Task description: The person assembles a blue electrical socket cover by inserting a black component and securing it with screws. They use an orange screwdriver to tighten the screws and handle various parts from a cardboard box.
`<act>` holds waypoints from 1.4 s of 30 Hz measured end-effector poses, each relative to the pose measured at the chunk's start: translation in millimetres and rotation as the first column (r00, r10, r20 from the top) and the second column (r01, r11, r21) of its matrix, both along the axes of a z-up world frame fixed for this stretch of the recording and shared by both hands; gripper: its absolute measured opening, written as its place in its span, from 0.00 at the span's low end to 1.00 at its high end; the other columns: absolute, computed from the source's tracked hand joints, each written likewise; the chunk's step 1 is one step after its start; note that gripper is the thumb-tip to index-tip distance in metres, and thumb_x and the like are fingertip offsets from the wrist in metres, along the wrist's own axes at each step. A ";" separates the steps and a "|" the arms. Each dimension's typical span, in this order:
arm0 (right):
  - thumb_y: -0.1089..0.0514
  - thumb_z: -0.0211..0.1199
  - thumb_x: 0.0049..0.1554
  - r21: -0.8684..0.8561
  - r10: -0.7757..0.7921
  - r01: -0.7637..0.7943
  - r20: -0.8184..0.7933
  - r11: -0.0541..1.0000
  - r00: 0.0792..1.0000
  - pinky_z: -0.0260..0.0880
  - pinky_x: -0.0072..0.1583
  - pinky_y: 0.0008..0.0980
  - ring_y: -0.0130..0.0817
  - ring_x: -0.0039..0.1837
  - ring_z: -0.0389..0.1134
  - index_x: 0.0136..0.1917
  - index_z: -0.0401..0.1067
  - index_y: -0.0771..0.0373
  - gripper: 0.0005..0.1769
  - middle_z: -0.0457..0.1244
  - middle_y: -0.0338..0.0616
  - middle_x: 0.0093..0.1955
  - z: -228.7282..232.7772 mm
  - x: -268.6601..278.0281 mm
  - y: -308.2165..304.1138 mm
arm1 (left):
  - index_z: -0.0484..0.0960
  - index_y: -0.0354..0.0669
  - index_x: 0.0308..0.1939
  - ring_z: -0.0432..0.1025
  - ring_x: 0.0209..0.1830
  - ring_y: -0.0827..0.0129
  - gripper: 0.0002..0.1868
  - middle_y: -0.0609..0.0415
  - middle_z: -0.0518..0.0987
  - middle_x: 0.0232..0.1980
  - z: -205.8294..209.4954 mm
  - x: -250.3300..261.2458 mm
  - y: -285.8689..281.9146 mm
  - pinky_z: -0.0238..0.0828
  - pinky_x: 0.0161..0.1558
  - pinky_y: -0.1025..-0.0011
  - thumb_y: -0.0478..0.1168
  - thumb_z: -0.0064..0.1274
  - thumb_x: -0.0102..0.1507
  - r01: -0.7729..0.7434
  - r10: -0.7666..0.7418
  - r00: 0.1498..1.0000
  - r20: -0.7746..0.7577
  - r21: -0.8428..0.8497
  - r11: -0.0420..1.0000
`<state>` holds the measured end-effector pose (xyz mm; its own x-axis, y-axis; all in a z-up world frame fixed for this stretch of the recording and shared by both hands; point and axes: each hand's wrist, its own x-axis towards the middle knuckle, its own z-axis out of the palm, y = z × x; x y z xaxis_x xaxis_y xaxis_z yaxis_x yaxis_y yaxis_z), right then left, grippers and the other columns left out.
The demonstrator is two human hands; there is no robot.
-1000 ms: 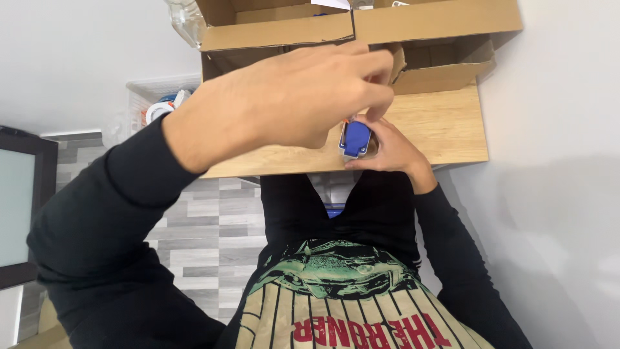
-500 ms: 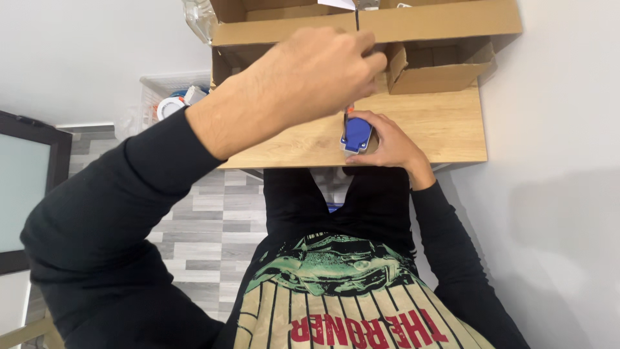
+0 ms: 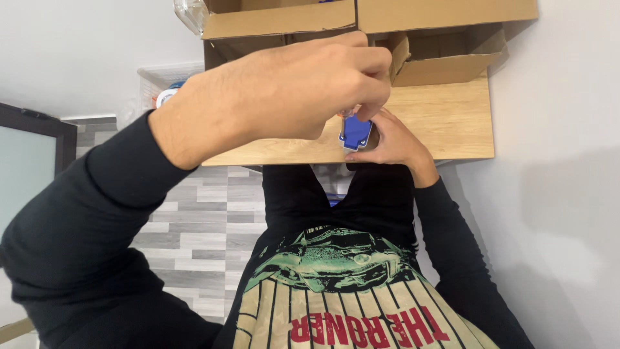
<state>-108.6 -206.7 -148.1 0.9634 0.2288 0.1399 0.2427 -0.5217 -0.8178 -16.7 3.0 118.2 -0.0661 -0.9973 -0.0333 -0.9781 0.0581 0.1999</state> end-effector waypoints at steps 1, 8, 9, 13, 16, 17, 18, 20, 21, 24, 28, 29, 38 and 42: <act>0.43 0.85 0.47 -0.001 0.000 0.000 -0.003 1.000 1.000 0.62 0.75 0.43 0.46 0.76 0.63 0.72 0.69 0.59 0.46 0.63 0.50 0.73 -2.6 0.1 -0.3 | 0.80 0.48 0.37 0.67 0.43 0.58 0.29 0.56 0.74 0.46 -1.3 2.6 -0.5 0.69 0.33 0.60 0.09 0.55 0.46 0.000 0.000 1.000 -0.003 -0.001 1.000; 0.40 0.85 0.45 -0.019 -0.004 0.004 -0.011 1.000 1.000 0.62 0.75 0.44 0.49 0.77 0.62 0.75 0.68 0.62 0.52 0.62 0.54 0.76 -9.6 3.9 -3.8 | 0.78 0.46 0.36 0.71 0.48 0.59 0.26 0.58 0.76 0.43 3.6 15.4 -2.0 0.66 0.31 0.60 0.11 0.47 0.47 -0.012 0.020 0.980 -0.199 0.042 0.999; 0.39 0.85 0.45 -0.031 -0.008 0.006 -0.036 1.000 0.999 0.64 0.73 0.43 0.49 0.74 0.64 0.74 0.68 0.61 0.51 0.63 0.53 0.73 -10.1 4.0 -4.3 | 0.75 0.45 0.35 0.71 0.45 0.58 0.23 0.58 0.75 0.41 2.8 17.3 -1.9 0.64 0.32 0.61 0.13 0.46 0.48 -0.001 0.004 0.975 -0.221 0.015 1.000; 0.37 0.82 0.47 -0.044 -0.005 0.003 -0.044 0.999 0.999 0.65 0.73 0.45 0.49 0.74 0.64 0.78 0.62 0.64 0.56 0.62 0.55 0.75 -9.9 6.8 -4.8 | 0.82 0.45 0.44 0.76 0.43 0.60 0.18 0.54 0.76 0.45 1.4 30.1 -2.4 0.70 0.38 0.62 0.20 0.51 0.58 0.021 -0.042 0.927 -0.372 -0.058 0.998; 0.42 0.85 0.47 0.021 0.004 -0.003 -0.062 1.000 0.998 0.65 0.73 0.44 0.46 0.74 0.66 0.76 0.65 0.60 0.51 0.64 0.50 0.73 -9.4 6.0 -3.7 | 0.82 0.44 0.51 0.76 0.43 0.61 0.14 0.53 0.81 0.44 -6.4 39.0 0.7 0.72 0.44 0.62 0.25 0.55 0.63 0.033 -0.070 0.892 -0.446 -0.089 0.995; 0.42 0.85 0.47 0.019 0.011 -0.010 -0.020 1.000 1.000 0.63 0.75 0.47 0.50 0.76 0.63 0.75 0.66 0.62 0.50 0.63 0.54 0.74 -9.1 6.4 -3.0 | 0.81 0.42 0.56 0.77 0.44 0.63 0.16 0.51 0.80 0.46 -9.7 40.5 2.5 0.79 0.50 0.65 0.25 0.58 0.66 0.024 -0.083 0.849 -0.522 -0.119 0.993; 0.42 0.84 0.48 0.014 0.014 -0.015 0.030 1.000 0.999 0.60 0.78 0.51 0.54 0.78 0.60 0.73 0.67 0.63 0.49 0.61 0.58 0.75 -8.2 8.8 -3.8 | 0.80 0.39 0.61 0.78 0.46 0.65 0.18 0.50 0.80 0.47 -11.9 42.5 3.1 0.86 0.55 0.68 0.25 0.60 0.68 0.016 -0.101 0.803 -0.587 -0.149 0.989; 0.43 0.84 0.48 0.018 0.009 -0.008 -0.021 1.000 1.000 0.62 0.76 0.47 0.50 0.76 0.63 0.69 0.70 0.61 0.43 0.63 0.53 0.72 -10.9 8.3 -3.4 | 0.81 0.39 0.61 0.80 0.47 0.64 0.17 0.49 0.78 0.50 -20.7 42.5 5.4 0.87 0.55 0.69 0.26 0.62 0.69 0.012 -0.114 0.796 -0.594 -0.174 0.985; 0.43 0.85 0.48 0.023 0.007 -0.005 -0.068 1.000 0.998 0.65 0.74 0.43 0.45 0.73 0.66 0.65 0.73 0.59 0.38 0.65 0.48 0.69 -11.6 8.3 -3.6 | 0.82 0.39 0.61 0.81 0.49 0.63 0.16 0.48 0.77 0.53 -24.7 42.9 6.3 0.88 0.54 0.70 0.27 0.63 0.69 0.005 -0.124 0.792 -0.597 -0.198 0.980; 0.50 0.86 0.48 0.160 0.033 -0.023 -0.062 0.987 0.998 0.72 0.70 0.39 0.37 0.68 0.69 0.64 0.72 0.59 0.35 0.68 0.42 0.62 -22.7 9.0 -4.0 | 0.83 0.36 0.55 0.81 0.47 0.63 0.14 0.48 0.78 0.51 -36.2 42.8 8.0 0.88 0.56 0.70 0.30 0.70 0.69 -0.008 -0.166 0.779 -0.605 -0.274 0.962; 0.51 0.84 0.51 0.194 0.087 -0.076 -0.050 0.978 0.995 0.72 0.75 0.43 0.41 0.72 0.68 0.60 0.74 0.58 0.28 0.67 0.45 0.64 1.3 9.9 1.1 | 0.83 0.36 0.55 0.81 0.45 0.63 0.13 0.49 0.79 0.50 -40.1 42.3 8.8 0.85 0.55 0.70 0.27 0.68 0.69 -0.013 -0.181 0.775 -0.605 -0.302 0.953; 0.52 0.83 0.52 0.202 0.090 -0.074 -0.072 0.977 0.993 0.72 0.74 0.41 0.40 0.71 0.69 0.64 0.73 0.59 0.31 0.67 0.44 0.65 4.5 9.7 2.0 | 0.83 0.35 0.55 0.80 0.45 0.63 0.12 0.48 0.80 0.50 -40.9 42.1 8.9 0.85 0.53 0.70 0.25 0.63 0.69 -0.015 -0.187 0.772 -0.608 -0.312 0.950; 0.41 0.82 0.51 0.002 0.027 -0.027 -0.113 1.000 0.993 0.70 0.63 0.39 0.40 0.61 0.70 0.56 0.75 0.55 0.27 0.69 0.40 0.57 -4.3 15.5 -2.3 | 0.77 0.45 0.72 0.81 0.56 0.60 0.36 0.52 0.85 0.57 -52.1 52.7 19.0 0.79 0.58 0.65 0.23 0.41 0.60 -0.057 -0.112 0.741 -0.662 -0.228 0.972; 0.42 0.82 0.52 0.022 0.046 -0.045 -0.027 0.999 0.999 0.68 0.70 0.42 0.43 0.68 0.67 0.67 0.71 0.57 0.37 0.64 0.45 0.67 -0.4 18.9 -1.1 | 0.73 0.42 0.74 0.83 0.72 0.54 0.18 0.47 0.83 0.72 -78.4 64.4 20.7 0.82 0.78 0.57 0.34 0.48 0.79 -0.095 -0.156 0.632 -0.759 -0.276 0.957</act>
